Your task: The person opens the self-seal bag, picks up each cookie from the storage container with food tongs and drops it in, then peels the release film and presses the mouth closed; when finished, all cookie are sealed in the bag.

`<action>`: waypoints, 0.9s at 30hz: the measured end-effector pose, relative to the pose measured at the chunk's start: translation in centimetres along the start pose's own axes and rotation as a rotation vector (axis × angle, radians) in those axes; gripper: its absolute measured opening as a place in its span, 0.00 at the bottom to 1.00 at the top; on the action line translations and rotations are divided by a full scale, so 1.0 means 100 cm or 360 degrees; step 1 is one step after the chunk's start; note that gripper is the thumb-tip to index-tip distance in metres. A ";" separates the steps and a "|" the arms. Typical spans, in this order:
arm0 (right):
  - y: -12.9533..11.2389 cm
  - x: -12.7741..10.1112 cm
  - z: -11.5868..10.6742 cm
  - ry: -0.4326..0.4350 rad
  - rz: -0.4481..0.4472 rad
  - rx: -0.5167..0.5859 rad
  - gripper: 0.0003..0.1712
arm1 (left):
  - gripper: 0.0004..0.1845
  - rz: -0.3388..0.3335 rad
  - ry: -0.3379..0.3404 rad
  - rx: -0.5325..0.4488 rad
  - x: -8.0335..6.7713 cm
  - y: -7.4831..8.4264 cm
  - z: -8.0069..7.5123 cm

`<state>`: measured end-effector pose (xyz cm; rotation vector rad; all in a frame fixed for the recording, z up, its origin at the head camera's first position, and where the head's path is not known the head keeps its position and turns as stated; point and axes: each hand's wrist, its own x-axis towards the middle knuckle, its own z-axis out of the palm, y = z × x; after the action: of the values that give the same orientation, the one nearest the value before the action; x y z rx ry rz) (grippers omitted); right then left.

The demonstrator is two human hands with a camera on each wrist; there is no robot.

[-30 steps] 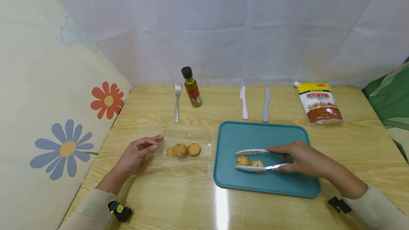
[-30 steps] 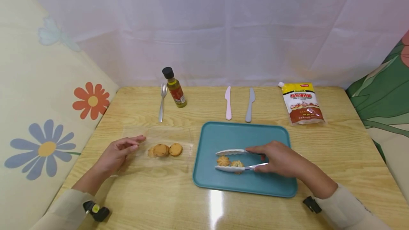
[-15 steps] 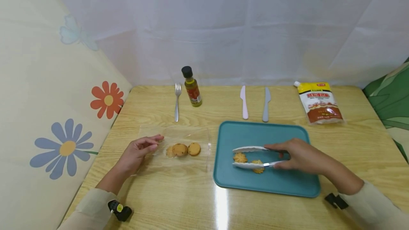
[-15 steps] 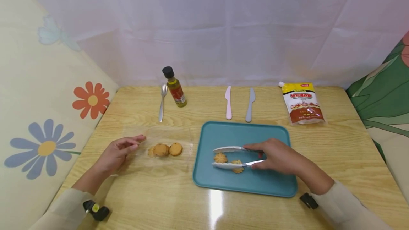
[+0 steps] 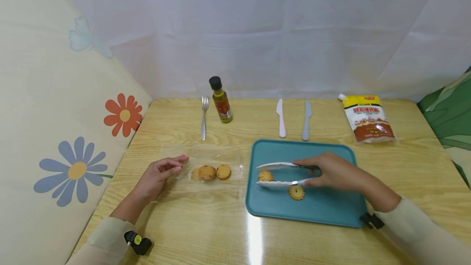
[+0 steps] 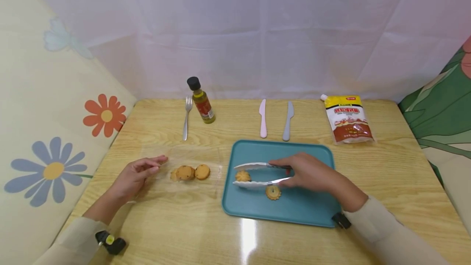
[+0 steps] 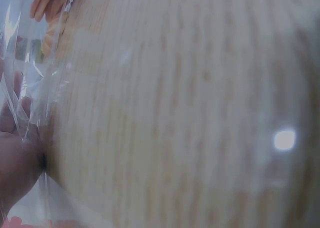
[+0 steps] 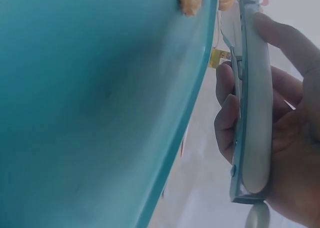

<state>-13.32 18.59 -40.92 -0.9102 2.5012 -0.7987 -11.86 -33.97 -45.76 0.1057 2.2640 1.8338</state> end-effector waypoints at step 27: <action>-0.028 0.076 -0.001 -0.0099 -0.0229 -0.0064 0.34 | 0.17 0.0014 -0.0018 -0.0015 0.001 -0.003 -0.001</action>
<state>-17.59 11.70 -40.15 -1.1223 2.4274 -0.7541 -12.01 -34.12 -46.04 0.1243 2.2509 1.8432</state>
